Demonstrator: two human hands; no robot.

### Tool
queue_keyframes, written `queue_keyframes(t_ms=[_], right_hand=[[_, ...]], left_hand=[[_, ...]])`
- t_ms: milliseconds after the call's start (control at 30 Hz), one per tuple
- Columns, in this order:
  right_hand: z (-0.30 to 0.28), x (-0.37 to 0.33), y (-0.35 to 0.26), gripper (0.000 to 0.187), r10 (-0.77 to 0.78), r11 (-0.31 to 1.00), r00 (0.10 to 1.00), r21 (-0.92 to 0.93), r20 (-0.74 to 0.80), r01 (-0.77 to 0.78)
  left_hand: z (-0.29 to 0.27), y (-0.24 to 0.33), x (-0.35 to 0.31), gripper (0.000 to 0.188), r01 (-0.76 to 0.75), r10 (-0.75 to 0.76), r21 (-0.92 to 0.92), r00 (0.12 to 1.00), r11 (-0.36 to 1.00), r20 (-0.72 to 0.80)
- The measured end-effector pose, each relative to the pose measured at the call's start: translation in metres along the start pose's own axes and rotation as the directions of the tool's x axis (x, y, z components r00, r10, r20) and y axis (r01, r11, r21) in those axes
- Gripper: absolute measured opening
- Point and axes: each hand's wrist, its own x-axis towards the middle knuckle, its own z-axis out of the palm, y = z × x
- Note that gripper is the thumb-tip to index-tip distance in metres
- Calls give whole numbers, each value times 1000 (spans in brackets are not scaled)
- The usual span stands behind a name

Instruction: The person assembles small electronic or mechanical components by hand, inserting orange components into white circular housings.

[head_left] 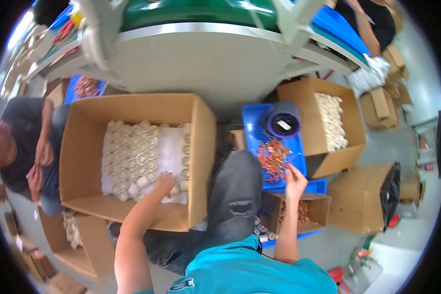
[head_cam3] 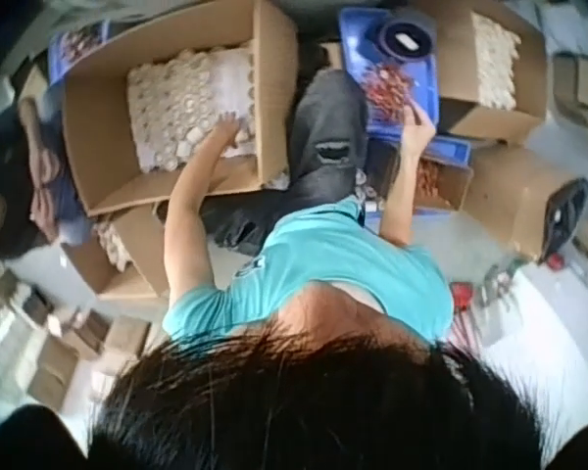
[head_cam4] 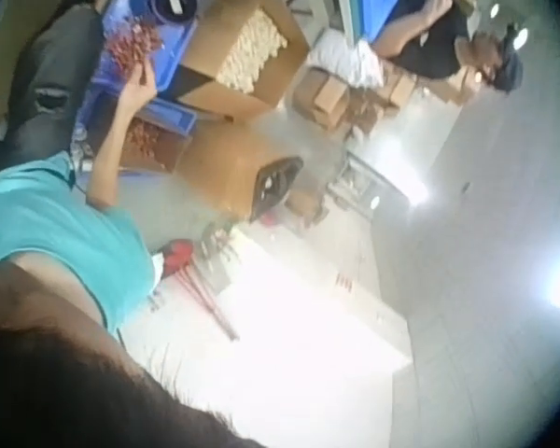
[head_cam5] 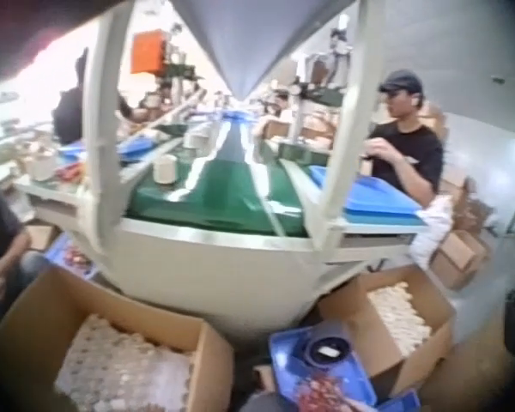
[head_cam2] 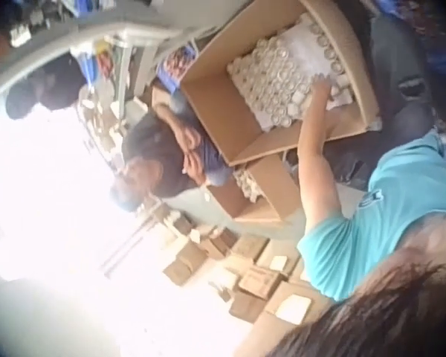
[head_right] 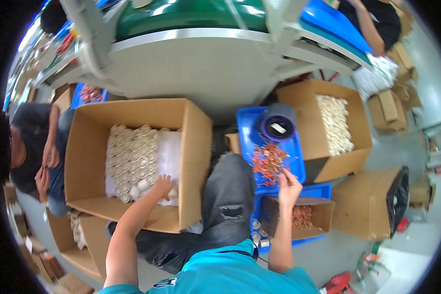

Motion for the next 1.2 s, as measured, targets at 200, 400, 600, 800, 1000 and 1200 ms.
queue_keyframes(t_ms=[200,400,600,800,1000,1200], right_hand=[[9,6,3,20,-99,924,992,-364,80,121],[58,27,-5,18,-161,744,959,-610,231,272],[70,27,36,12,-260,687,940,-642,220,340],[65,17,27,9,-317,835,948,-466,25,292],[49,30,-27,30,-305,821,952,-495,40,284],[18,38,-70,16,-452,670,889,-630,73,392]], left_hand=[[17,18,14,44,-31,39,93,995,995,-95],[-30,0,-4,47,-64,69,-149,997,987,32],[-112,-49,-62,65,-108,-121,-646,946,756,-301],[-174,-48,-149,51,-732,-514,-435,680,-524,-523],[-146,-23,-135,44,-686,-571,-118,678,-718,-464],[-159,-5,-141,46,-673,-558,-242,725,-699,-403]])
